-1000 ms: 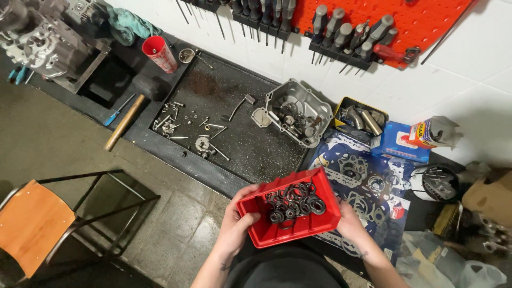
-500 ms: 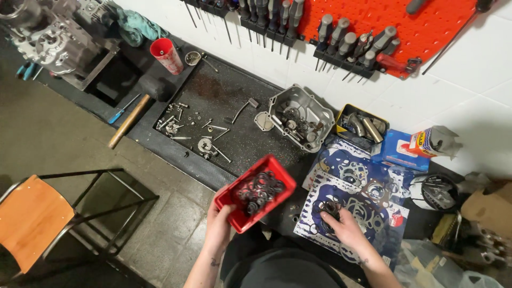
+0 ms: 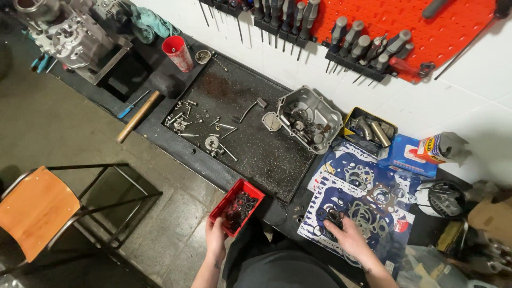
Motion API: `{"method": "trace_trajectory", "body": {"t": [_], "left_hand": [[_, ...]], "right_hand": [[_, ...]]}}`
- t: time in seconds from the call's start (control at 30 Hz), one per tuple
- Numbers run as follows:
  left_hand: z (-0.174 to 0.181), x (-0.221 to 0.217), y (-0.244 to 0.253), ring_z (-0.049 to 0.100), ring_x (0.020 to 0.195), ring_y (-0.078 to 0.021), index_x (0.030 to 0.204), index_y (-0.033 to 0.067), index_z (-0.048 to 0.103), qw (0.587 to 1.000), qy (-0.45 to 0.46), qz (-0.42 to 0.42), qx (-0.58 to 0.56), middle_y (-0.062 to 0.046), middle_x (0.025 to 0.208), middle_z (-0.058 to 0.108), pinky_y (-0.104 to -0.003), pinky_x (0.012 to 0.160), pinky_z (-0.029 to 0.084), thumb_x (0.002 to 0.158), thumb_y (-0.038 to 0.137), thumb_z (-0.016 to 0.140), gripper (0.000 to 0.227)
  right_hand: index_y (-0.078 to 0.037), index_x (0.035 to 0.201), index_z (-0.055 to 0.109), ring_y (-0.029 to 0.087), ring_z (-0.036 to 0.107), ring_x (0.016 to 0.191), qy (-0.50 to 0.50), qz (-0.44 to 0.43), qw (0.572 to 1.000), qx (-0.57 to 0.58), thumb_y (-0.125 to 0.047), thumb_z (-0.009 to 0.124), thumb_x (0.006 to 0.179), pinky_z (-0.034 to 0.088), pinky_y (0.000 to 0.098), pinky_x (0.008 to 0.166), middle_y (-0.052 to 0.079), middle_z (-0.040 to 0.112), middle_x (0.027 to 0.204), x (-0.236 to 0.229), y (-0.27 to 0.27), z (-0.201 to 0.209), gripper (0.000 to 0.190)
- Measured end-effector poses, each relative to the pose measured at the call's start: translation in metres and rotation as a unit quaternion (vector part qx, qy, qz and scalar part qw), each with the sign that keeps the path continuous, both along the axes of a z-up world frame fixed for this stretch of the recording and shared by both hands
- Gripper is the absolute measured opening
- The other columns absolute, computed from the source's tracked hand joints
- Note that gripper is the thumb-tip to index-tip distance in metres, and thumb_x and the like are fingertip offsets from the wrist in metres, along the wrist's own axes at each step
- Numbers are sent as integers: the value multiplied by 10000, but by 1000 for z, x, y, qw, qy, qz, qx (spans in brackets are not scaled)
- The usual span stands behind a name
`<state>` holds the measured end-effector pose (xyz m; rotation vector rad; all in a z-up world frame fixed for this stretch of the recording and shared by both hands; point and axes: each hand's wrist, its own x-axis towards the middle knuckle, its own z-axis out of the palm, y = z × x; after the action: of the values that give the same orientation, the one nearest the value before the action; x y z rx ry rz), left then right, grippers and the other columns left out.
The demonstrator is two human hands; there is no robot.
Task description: The person sorts black rubber O-rings from a red plastic bin onto a workbench, separating them by size. They then use blue pliers to manipulate a small metal component before returning to organize the O-rings further.
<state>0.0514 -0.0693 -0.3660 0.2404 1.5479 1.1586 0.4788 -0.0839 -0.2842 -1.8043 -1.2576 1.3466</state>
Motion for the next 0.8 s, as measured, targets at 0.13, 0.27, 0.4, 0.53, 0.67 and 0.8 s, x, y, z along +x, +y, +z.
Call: {"method": "trace_trajectory", "body": {"t": [0.13, 0.27, 0.4, 0.53, 0.67, 0.8], "left_hand": [[-6, 30, 25, 628, 796, -160, 1321, 152, 564, 1000, 9, -23, 6, -62, 995, 678, -351, 659, 531, 943, 133, 504, 384], [-46, 45, 30, 630, 744, -171, 1247, 83, 540, 995, 20, 51, 79, -70, 941, 687, -319, 660, 548, 918, 55, 472, 338], [-34, 50, 30, 583, 640, -228, 1215, 102, 516, 997, -22, 75, 29, -99, 812, 615, -371, 576, 504, 950, 88, 443, 276], [-34, 45, 26, 599, 683, -206, 1209, 81, 540, 997, -10, 45, 65, -90, 842, 643, -356, 620, 516, 915, 43, 445, 312], [-22, 47, 28, 643, 749, -177, 1238, 83, 553, 994, -31, 17, 104, -63, 909, 679, -322, 677, 554, 919, 74, 471, 329], [5, 66, 60, 650, 788, -170, 1249, 35, 529, 988, -30, -25, 151, -57, 960, 678, -332, 711, 563, 925, 103, 545, 332]], "right_hand": [[-35, 1115, 725, 134, 634, 790, -15, 13, 1000, 7, -309, 713, 907, 522, 304, 741, 38, 755, 864, 2, 1, 0, 344], [-28, 1100, 717, 139, 627, 771, -8, 22, 1000, -14, -324, 705, 913, 523, 309, 730, 40, 741, 838, 8, 0, -10, 351], [-19, 1052, 729, 152, 610, 757, -20, 45, 999, 2, -329, 709, 915, 522, 325, 723, 54, 737, 822, 3, 2, -10, 339], [-40, 1090, 716, 135, 657, 835, -23, 46, 999, 10, -314, 708, 893, 527, 308, 800, 32, 775, 896, -15, 9, 4, 338], [-25, 1066, 734, 172, 654, 840, -41, 55, 997, -19, -315, 730, 891, 536, 337, 808, 95, 778, 899, -22, 13, -6, 338], [-54, 1115, 732, 157, 677, 892, -47, 61, 997, 7, -297, 734, 886, 533, 325, 863, 80, 791, 958, -26, 4, -14, 334]]}}
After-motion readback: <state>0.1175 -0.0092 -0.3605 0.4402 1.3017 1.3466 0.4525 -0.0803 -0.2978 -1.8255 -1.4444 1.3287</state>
